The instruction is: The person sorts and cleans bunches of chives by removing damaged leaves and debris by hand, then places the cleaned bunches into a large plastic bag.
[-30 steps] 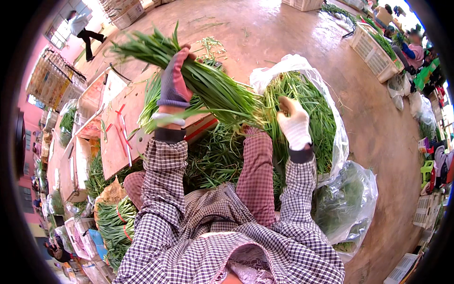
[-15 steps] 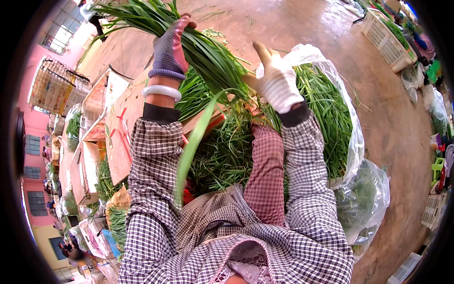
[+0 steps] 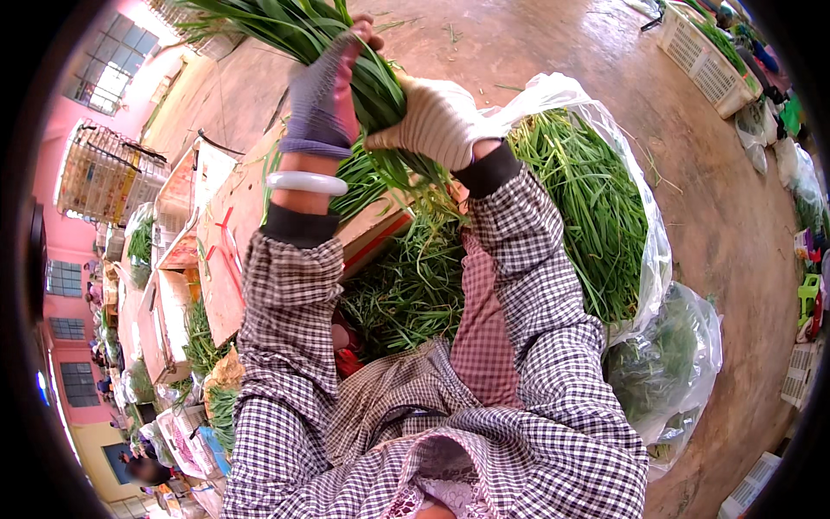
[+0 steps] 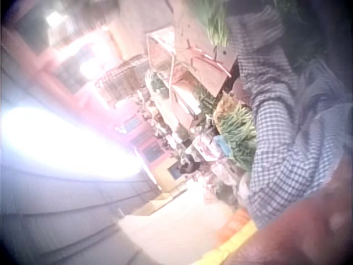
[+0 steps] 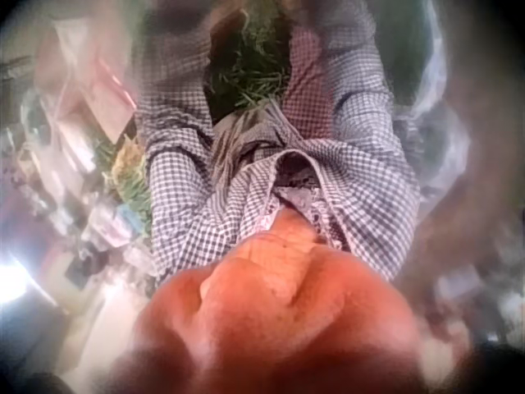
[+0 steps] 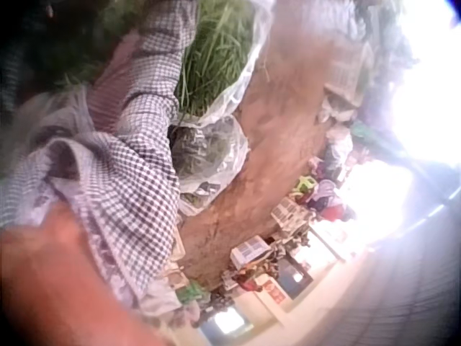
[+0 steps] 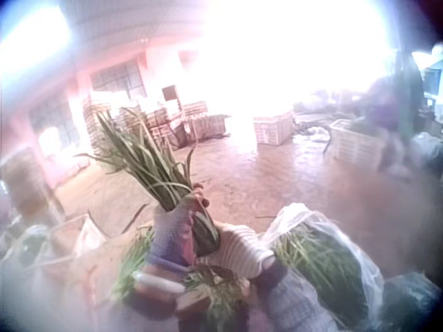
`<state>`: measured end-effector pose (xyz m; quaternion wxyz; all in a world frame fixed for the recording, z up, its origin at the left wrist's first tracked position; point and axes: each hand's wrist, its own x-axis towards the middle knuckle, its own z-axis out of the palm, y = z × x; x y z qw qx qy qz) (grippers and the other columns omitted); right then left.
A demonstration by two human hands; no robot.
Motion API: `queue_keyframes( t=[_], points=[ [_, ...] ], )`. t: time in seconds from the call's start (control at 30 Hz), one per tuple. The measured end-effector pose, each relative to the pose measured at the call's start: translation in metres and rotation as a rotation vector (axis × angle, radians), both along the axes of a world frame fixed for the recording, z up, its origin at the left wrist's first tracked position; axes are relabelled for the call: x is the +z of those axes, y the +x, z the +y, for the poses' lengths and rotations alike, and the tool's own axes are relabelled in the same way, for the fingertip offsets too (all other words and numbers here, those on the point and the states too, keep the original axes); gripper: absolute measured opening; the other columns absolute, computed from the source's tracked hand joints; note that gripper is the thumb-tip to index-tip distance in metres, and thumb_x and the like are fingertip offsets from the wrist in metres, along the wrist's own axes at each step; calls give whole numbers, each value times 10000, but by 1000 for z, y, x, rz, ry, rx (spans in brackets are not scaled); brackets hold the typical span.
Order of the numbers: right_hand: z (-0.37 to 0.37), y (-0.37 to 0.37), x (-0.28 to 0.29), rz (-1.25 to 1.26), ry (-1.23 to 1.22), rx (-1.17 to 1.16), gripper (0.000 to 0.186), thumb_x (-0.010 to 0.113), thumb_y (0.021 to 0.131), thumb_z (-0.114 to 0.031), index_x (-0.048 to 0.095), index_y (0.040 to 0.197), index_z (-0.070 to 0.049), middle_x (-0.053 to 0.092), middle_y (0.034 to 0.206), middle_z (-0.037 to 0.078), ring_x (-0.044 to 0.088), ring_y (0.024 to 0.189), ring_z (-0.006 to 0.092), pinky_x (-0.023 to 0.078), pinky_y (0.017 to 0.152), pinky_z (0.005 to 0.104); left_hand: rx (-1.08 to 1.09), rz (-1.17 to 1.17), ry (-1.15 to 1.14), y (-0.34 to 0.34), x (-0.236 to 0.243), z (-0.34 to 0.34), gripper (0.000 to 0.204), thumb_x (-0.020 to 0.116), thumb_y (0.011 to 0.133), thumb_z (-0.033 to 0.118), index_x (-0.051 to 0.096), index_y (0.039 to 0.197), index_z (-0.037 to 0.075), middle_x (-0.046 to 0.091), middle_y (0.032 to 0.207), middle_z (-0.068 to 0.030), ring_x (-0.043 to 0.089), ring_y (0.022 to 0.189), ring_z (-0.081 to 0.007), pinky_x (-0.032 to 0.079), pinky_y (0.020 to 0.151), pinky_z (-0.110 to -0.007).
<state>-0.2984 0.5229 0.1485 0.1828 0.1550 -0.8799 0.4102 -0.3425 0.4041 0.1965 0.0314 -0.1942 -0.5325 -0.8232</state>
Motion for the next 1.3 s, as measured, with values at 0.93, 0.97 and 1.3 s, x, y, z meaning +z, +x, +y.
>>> queue_keyframes(
  t=[0.93, 0.97, 1.3],
  points=[
    [-63, -67, 6, 58, 299, 148, 379, 702, 706, -391, 656, 849, -43, 639, 719, 166, 626, 677, 343, 511, 649, 381, 154, 65, -354, -50, -39, -78, 308, 747, 783, 132, 650, 1036, -13, 666, 998, -89, 633, 863, -148, 500, 811, -274],
    [-64, -65, 3, 68, 244, 147, 402, 705, 706, -398, 664, 873, -34, 649, 753, 176, 642, 710, 319, 513, 666, 370, 162, 34, -317, -52, -41, -79, 364, 718, 816, 155, 598, 1095, -45, 663, 985, -95, 634, 848, -160, 507, 809, -283],
    [48, -2, -4, 12, -164, 76, 660, 782, 698, -434, 618, 1136, 31, 662, 1085, 168, 651, 989, 247, 536, 841, 330, 28, 37, -108, 32, 34, -117, 351, 612, 897, 160, 514, 1155, -56, 590, 829, -48, 604, 846, -178, 475, 958, -425]
  ],
)
